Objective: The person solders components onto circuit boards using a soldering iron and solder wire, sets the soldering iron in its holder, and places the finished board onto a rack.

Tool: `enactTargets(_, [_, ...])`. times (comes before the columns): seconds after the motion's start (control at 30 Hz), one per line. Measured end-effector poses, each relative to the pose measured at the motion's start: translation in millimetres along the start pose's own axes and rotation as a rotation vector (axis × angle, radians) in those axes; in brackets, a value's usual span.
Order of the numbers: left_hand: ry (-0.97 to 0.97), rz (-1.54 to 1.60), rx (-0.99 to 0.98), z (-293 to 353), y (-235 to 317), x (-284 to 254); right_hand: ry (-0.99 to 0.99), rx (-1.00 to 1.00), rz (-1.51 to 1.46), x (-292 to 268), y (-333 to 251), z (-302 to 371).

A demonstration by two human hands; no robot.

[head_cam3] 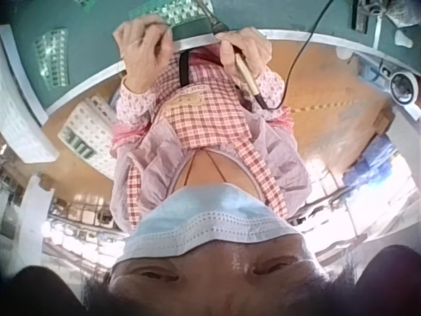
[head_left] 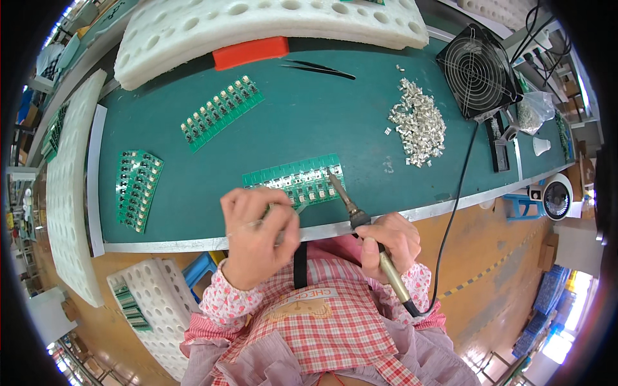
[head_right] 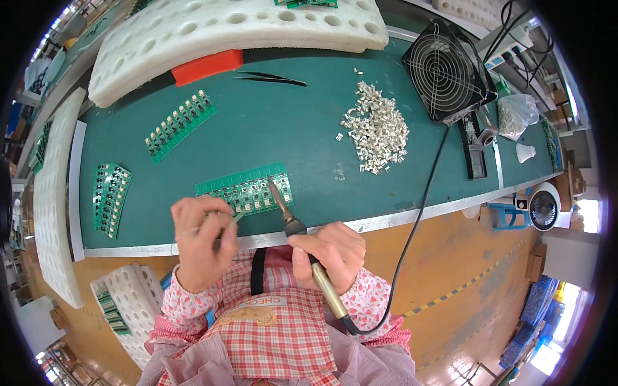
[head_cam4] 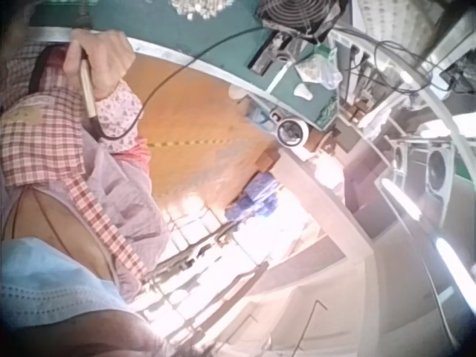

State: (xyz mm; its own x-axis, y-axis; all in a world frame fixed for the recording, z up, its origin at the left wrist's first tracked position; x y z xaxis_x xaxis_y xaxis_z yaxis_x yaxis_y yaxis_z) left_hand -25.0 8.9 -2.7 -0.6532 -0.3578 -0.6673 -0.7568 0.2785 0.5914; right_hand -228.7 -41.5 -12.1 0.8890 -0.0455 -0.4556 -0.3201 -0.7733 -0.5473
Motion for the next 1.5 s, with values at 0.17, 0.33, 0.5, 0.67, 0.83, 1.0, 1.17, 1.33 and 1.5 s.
enactTargets(0.17, [-0.107, 0.115, 0.139, 16, 18, 7, -0.336, 0.039, 0.115, 10, -10, -7])
enactTargets(0.33, [-0.015, 0.120, 0.034, 15, 8, -5, -0.337, 0.013, 0.147, 2, -7, -8])
enactTargets(0.5, [0.046, 0.095, -0.029, 11, -2, -3, -0.129, 0.207, 0.160, -7, -10, -14])
enactTargets(0.67, [0.185, 0.152, -0.090, 0, -13, 6, -0.104, 0.013, 0.172, -14, -16, -24])
enactTargets(0.83, [0.178, 0.194, -0.104, -10, -14, 14, -0.193, -0.021, 0.164, -4, -21, -29])
enactTargets(1.0, [0.183, 0.168, -0.109, -11, -16, 17, -0.248, -0.053, 0.169, 8, -23, -38])
enactTargets(1.17, [0.177, 0.164, -0.118, -12, -16, 20, -0.293, -0.095, 0.196, 13, -20, -42])
enactTargets(1.33, [0.180, 0.155, -0.116, -11, -15, 20, -0.339, -0.131, 0.216, 16, -21, -45])
enactTargets(1.5, [0.161, 0.141, -0.115, -11, -16, 20, -0.392, -0.238, 0.253, 21, -24, -52])
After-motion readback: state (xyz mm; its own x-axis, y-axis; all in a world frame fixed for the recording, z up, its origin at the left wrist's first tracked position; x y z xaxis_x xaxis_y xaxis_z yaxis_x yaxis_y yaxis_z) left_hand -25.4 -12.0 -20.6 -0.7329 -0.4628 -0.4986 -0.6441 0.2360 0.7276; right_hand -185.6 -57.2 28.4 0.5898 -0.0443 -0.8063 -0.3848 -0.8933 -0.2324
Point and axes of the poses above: each hand's wrist, its own z-axis away from the middle knuckle, its own x-axis out of the palm, y = z × x, the point moved 2 cm from there along -z, towards the middle knuckle, and after that the axes turned 6 degrees about z, right-handed, at the moved point
